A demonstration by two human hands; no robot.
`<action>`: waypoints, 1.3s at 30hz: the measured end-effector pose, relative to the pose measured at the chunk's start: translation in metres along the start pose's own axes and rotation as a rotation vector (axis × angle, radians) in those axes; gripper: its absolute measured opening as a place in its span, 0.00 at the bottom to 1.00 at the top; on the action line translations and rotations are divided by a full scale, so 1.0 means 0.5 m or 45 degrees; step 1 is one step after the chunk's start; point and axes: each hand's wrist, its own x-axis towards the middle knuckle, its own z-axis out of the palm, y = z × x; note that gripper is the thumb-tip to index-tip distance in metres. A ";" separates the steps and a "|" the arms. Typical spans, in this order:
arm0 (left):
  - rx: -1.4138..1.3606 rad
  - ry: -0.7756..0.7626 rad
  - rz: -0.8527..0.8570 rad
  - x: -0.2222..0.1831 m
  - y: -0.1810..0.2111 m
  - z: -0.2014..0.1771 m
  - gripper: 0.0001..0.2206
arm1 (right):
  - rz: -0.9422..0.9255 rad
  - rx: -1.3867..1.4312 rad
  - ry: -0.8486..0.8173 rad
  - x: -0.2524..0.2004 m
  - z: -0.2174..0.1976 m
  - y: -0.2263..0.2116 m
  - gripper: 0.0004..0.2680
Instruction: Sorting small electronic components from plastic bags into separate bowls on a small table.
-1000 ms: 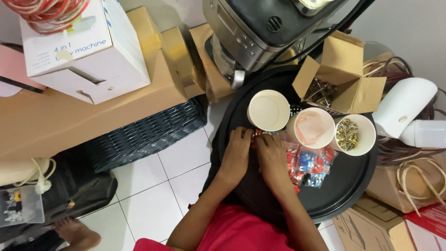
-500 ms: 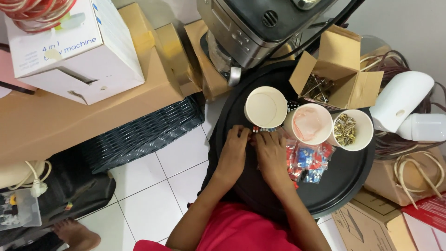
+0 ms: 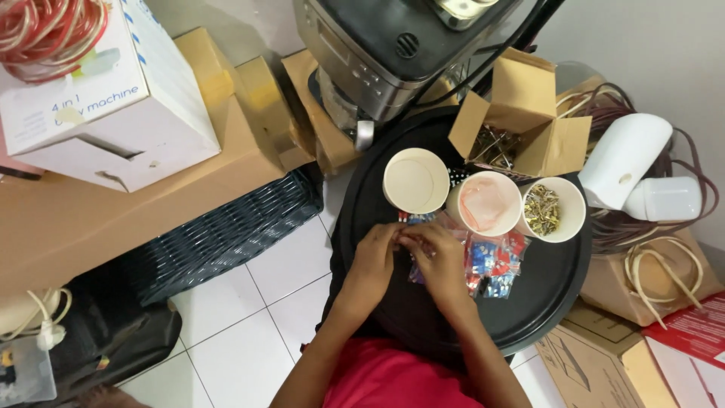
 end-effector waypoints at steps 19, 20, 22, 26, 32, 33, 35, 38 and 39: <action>-0.223 -0.203 0.194 -0.010 0.187 0.074 0.07 | 0.137 0.581 0.621 -0.153 -0.160 0.029 0.05; -0.225 -0.235 0.227 -0.012 0.196 0.080 0.08 | 0.113 0.558 0.658 -0.159 -0.171 0.019 0.04; -0.229 -0.300 0.265 -0.020 0.207 0.092 0.09 | 0.101 0.525 0.724 -0.173 -0.187 -0.002 0.04; -0.063 -0.408 0.408 -0.031 0.197 0.117 0.10 | 0.194 0.369 0.685 -0.203 -0.209 -0.030 0.05; 0.366 -0.404 0.601 -0.042 0.103 0.145 0.11 | 0.303 0.057 0.548 -0.237 -0.202 -0.007 0.07; 0.544 -0.409 0.643 -0.046 0.090 0.143 0.11 | 0.314 -0.041 0.495 -0.242 -0.195 0.001 0.06; 0.645 -0.385 0.658 -0.056 0.081 0.143 0.10 | 0.330 -0.043 0.450 -0.248 -0.191 0.006 0.05; 0.778 -0.352 0.686 -0.059 0.059 0.153 0.09 | 0.326 -0.043 0.367 -0.247 -0.191 0.025 0.05; 0.813 -0.355 0.692 -0.064 0.051 0.157 0.09 | 0.320 -0.033 0.329 -0.251 -0.191 0.029 0.05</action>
